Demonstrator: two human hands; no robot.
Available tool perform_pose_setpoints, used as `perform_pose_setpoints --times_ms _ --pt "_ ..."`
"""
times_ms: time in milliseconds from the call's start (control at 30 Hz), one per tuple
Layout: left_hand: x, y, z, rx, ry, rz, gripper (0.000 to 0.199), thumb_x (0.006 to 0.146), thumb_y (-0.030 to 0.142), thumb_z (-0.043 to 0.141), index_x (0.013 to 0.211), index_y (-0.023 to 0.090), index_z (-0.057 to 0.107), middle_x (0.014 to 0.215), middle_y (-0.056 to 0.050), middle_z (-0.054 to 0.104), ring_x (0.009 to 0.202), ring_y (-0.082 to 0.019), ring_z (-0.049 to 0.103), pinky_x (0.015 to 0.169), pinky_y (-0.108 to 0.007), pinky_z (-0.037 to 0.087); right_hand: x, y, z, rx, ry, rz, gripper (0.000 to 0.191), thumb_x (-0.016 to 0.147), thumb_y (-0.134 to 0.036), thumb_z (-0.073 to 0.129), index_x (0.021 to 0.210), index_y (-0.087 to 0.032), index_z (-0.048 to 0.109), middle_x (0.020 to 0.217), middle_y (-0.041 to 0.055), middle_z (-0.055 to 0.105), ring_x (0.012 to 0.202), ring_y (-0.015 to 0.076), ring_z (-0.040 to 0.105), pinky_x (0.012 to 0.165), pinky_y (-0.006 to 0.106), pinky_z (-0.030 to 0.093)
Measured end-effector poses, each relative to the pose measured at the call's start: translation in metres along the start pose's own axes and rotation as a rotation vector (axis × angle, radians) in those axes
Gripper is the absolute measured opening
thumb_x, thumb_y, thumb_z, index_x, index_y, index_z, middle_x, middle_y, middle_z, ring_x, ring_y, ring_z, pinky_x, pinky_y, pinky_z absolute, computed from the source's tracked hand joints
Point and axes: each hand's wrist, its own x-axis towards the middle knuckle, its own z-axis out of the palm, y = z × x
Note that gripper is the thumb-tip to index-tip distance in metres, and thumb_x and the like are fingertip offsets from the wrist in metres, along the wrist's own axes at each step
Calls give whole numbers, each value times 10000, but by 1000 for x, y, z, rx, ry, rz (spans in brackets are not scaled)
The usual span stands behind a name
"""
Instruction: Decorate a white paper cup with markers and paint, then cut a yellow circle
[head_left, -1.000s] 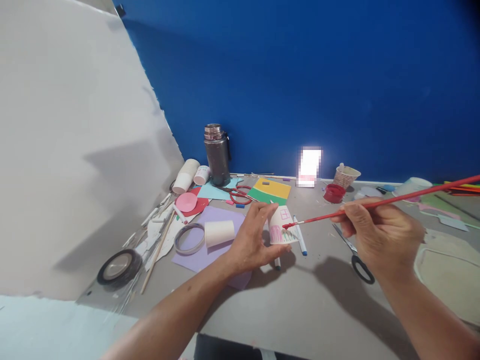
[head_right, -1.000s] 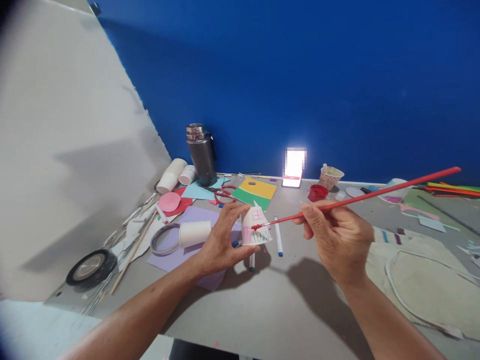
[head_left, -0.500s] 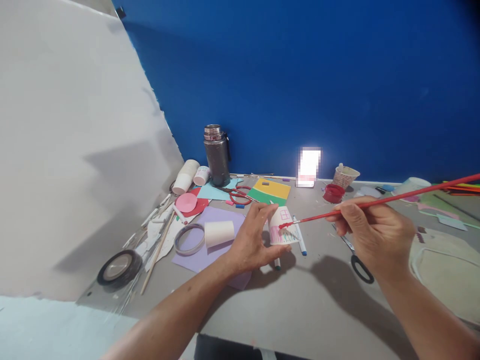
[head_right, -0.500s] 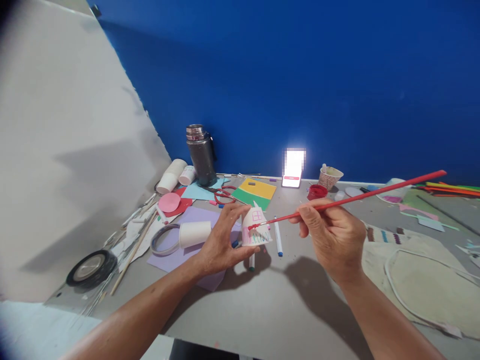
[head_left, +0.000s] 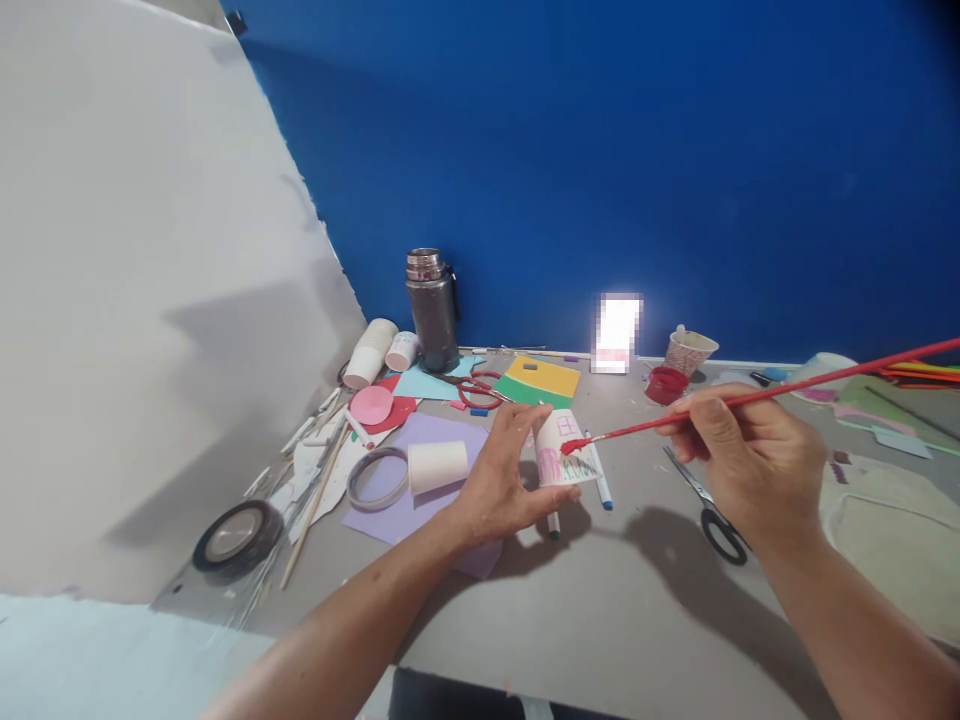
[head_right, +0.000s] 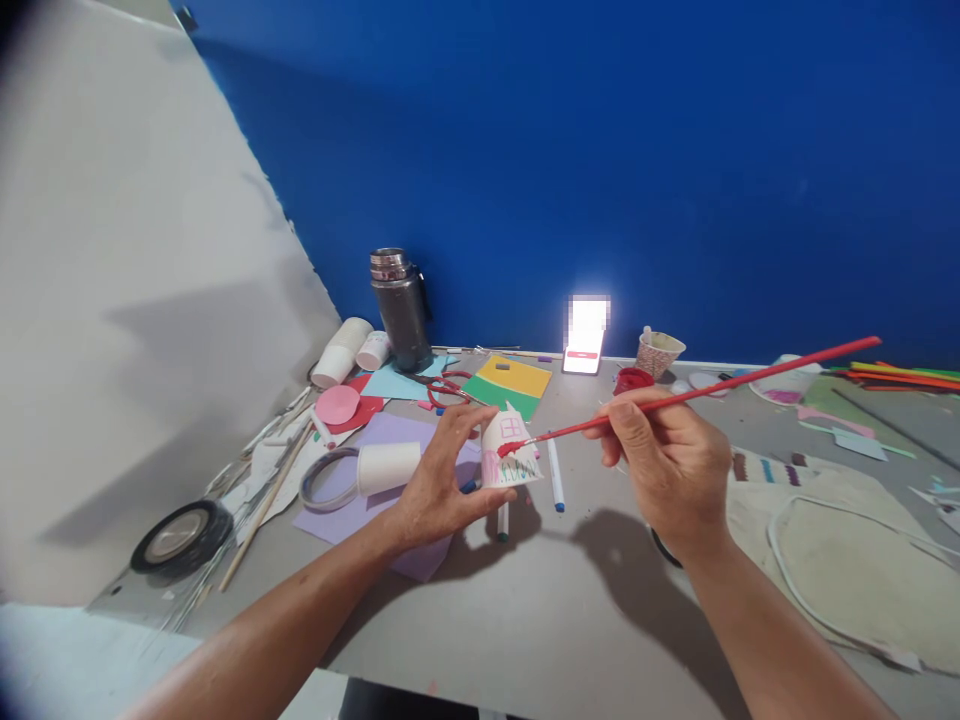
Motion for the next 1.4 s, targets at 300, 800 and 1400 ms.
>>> perform_pose_setpoints --times_ms 300,800,1400 --pt "-1 0 0 -3 5 4 809 786 415 882 1474 291 476 1394 -142 553 1336 -364 530 1113 -587 496 1 2 0 40 -3 72 283 947 -478 768 823 -224 757 656 10 705 490 126 581 454 260 508" --pt "-2 1 -1 -30 25 2 826 784 395 884 1492 299 467 1412 -141 545 1321 -357 536 1083 -575 517 4 8 -1 136 -5 158 289 915 -484 802 822 -212 770 673 21 719 496 126 593 445 252 513" --pt "-1 1 1 -14 24 30 824 789 415 889 1479 270 464 1390 -145 542 1308 -344 542 1075 -558 525 8 14 -2 242 29 189 305 883 -487 839 782 -213 752 690 25 734 503 124 605 438 246 502"
